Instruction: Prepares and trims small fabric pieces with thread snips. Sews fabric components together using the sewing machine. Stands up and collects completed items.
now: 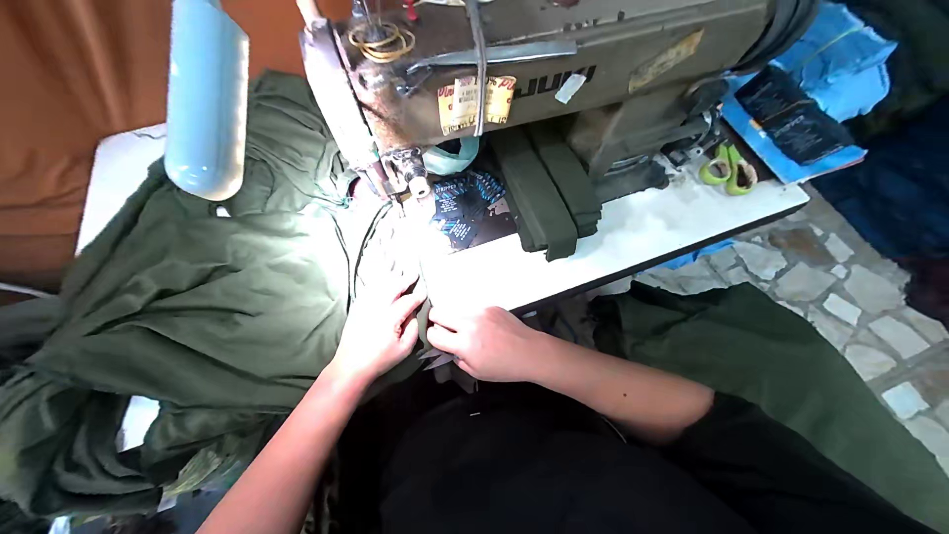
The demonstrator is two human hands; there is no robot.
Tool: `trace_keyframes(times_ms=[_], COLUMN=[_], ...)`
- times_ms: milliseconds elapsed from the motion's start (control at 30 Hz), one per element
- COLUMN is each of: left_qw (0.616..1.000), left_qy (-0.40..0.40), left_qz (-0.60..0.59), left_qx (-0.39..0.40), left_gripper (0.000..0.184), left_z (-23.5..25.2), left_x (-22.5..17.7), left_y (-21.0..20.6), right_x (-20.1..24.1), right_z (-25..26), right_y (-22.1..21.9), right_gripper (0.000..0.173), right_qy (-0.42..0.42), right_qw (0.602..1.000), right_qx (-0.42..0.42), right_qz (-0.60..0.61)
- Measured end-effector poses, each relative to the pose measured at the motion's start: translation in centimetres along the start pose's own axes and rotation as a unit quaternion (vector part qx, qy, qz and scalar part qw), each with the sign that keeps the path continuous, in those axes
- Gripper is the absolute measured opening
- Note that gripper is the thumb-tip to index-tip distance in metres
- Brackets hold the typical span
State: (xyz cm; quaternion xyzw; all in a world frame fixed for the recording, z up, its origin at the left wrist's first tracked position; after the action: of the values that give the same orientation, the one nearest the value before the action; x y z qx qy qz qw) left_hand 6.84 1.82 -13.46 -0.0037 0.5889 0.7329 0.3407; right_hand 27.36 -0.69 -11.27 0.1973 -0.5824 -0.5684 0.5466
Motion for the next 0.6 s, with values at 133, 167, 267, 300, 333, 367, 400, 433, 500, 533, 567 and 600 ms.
trace_keyframes(times_ms=[133, 167, 267, 300, 333, 367, 400, 433, 500, 533, 567, 600], left_qw=[1.000, 1.000, 1.000, 1.000, 1.000, 1.000, 1.000, 1.000, 1.000, 1.000, 1.000, 1.000], left_qy=[-0.002, -0.005, -0.011, -0.011, -0.008, -0.008, -0.010, -0.010, -0.006, 0.000, 0.002, 0.002], left_qz=[0.002, 0.002, 0.005, 0.007, 0.006, 0.006, 0.005, 0.006, 0.005, 0.003, 0.005, 0.008], left_qx=[0.004, 0.003, -0.002, -0.001, 0.004, 0.007, 0.008, 0.009, 0.012, 0.020, 0.021, 0.016], left_gripper=[0.038, 0.038, 0.038, 0.038, 0.039, 0.039, 0.039, 0.040, 0.040, 0.041, 0.042, 0.043], left_z=[0.1, 0.1, 0.3, 0.4, 0.5, 0.6, 0.7, 0.8, 1.1, 1.3, 1.4, 1.6], left_x=[0.1, 0.1, 0.2, 0.2, 0.2, 0.3, 0.4, 0.5, 0.7, 0.9, 1.1, 1.3], left_y=[0.0, 0.0, 0.1, 0.1, 0.2, 0.2, 0.2, 0.1, 0.2, 0.2, 0.0, 0.0], right_x=[0.2, 0.3, 0.4, 0.3, 0.3, 0.2, 0.1, -0.1, -0.4, -0.6, -0.7, -0.9], right_z=[0.3, 0.4, 0.7, 0.8, 0.9, 1.0, 1.1, 1.1, 1.3, 1.4, 1.5, 1.6], right_y=[0.6, 0.6, 0.8, 0.9, 0.9, 1.0, 0.9, 0.8, 0.9, 0.9, 1.0, 1.0], right_gripper=[0.018, 0.017, 0.017, 0.017, 0.017, 0.018, 0.019, 0.020, 0.021, 0.022, 0.022, 0.021], right_qy=[-0.011, -0.014, -0.020, -0.024, -0.027, -0.030, -0.032, -0.033, -0.039, -0.044, -0.046, -0.047], right_qw=[1.000, 0.999, 0.999, 0.999, 0.998, 0.998, 0.998, 0.998, 0.998, 0.998, 0.998, 0.998], right_qx=[0.028, 0.032, 0.037, 0.043, 0.049, 0.050, 0.049, 0.046, 0.046, 0.050, 0.052, 0.050], right_qz=[0.001, 0.002, 0.002, 0.003, 0.005, 0.005, 0.004, 0.003, 0.002, 0.004, 0.003, 0.001])
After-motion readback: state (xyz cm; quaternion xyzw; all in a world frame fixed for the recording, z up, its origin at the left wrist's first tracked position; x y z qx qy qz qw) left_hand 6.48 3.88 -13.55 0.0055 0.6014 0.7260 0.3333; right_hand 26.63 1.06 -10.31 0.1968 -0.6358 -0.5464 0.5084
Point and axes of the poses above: each hand's wrist, its own z-axis towards the middle knuckle, its own y-axis out of the back of the hand, x = y × z, the point moved 1 cm from there along z, towards the middle knuckle, and after that the axes turned 11 degrees about y, right-handed, at the moved point
